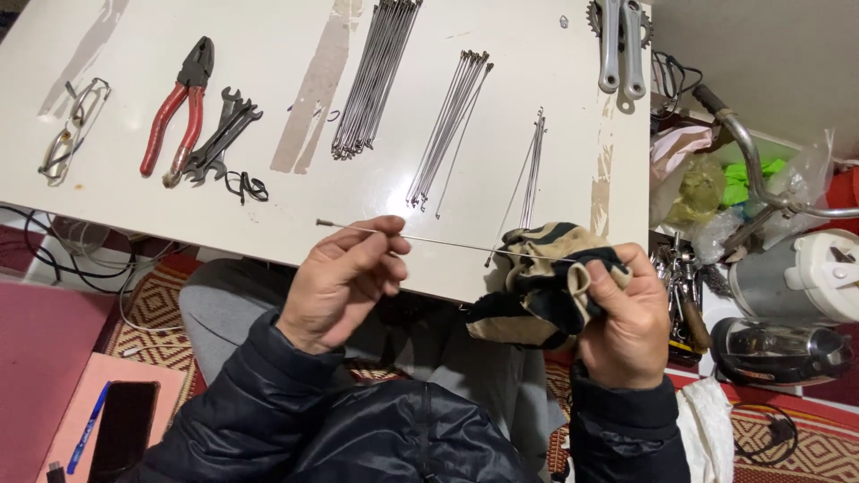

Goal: The person sits on the floor and wipes thin metal rods with a cloth. They pick up each rod from a white table, rub it with the cloth, and place it back down.

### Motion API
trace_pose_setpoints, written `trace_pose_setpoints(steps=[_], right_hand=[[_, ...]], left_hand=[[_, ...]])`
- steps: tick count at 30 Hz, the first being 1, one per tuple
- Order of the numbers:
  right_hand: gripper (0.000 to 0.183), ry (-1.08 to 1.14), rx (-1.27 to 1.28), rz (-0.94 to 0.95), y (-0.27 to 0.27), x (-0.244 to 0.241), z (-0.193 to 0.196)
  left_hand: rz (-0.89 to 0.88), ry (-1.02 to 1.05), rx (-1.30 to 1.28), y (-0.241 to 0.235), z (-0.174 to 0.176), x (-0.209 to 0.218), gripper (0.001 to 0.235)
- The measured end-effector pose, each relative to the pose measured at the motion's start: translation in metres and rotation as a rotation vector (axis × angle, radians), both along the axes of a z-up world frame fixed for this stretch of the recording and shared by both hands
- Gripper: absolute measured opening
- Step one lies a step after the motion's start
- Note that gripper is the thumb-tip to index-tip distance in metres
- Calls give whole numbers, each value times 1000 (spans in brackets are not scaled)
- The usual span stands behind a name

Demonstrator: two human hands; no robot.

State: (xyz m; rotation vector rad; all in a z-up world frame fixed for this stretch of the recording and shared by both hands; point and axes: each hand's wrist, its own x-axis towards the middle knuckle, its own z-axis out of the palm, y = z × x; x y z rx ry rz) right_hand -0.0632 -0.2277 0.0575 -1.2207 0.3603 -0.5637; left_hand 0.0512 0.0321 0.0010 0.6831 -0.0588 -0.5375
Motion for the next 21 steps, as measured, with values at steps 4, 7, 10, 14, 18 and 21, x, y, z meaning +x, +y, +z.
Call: trace_pose_setpoints(steps=[4, 7, 10, 14, 18, 21], right_hand=[[11, -12, -9, 16, 22, 1, 8], [12, 10, -46, 46, 30, -1, 14], [14, 139, -208, 40, 19, -8, 12], [23, 254, -288, -41, -12, -20, 10], [25, 61, -171, -444, -65, -26, 3], [18, -60, -186, -541, -95, -22, -23]], left_hand=[[9, -156, 198, -32, 35, -21, 30], [-42, -229, 229, -51, 44, -31, 30], [20, -192, 171, -59, 50, -25, 30], [4, -294, 319, -49, 66, 1, 28], [-97, -323, 615, -41, 78, 24, 18], [-151, -445, 820, -42, 83, 39, 20]])
